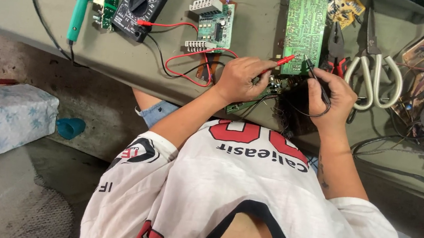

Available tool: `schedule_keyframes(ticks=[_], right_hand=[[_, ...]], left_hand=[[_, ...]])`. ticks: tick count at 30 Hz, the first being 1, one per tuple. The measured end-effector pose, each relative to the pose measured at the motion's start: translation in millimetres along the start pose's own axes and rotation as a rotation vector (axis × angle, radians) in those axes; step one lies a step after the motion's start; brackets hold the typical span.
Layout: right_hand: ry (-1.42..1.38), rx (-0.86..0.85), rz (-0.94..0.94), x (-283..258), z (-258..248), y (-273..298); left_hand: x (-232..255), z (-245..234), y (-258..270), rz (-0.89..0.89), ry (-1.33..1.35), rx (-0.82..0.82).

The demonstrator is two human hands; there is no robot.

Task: Diagnosing and repairing electronic circuit boards using a multimeter and applying electrical tape.

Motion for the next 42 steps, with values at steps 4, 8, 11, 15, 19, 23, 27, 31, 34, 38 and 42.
schedule_keyframes(ticks=[4, 8, 11, 15, 19, 23, 27, 31, 34, 38, 42], right_hand=[[0.008, -0.005, 0.010, -3, -2, -1], [0.019, -0.003, 0.016, -3, 0, -2], [0.024, 0.007, 0.013, -4, 0, -2], [0.028, 0.012, 0.017, -4, -1, -2], [0.037, 0.022, 0.010, -9, -1, -3], [0.039, 0.021, 0.007, -8, 0, -3], [0.039, 0.020, 0.013, -6, 0, -2], [0.053, 0.022, 0.007, -6, 0, -2], [0.055, 0.021, 0.009, -6, 0, -2], [0.052, 0.028, 0.010, -6, -1, -1], [0.059, 0.028, 0.007, -4, 0, -1]], left_hand=[[2, 1, -3, -0.003, 0.007, -0.014], [1, -3, -5, -0.029, 0.021, -0.008], [2, -4, -7, -0.025, 0.018, -0.010], [3, -4, -8, -0.025, 0.026, -0.014], [4, -5, -8, 0.004, 0.004, -0.001], [5, -5, -9, 0.005, 0.010, -0.012], [5, -4, -9, 0.008, 0.000, -0.032], [6, -7, -12, 0.005, 0.014, -0.014], [7, -8, -13, 0.013, 0.013, -0.006], [5, -7, -5, 0.012, 0.000, 0.020], [7, -9, -9, 0.018, 0.003, 0.022]])
Point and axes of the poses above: each hand's wrist, its own y-axis away from the middle knuckle, its own z-axis out of the palm, x = y × z, the point moved 9 cm from there along -y, towards the middle knuckle, and after that the axes turned 13 degrees about z, right-handed, at the moved point
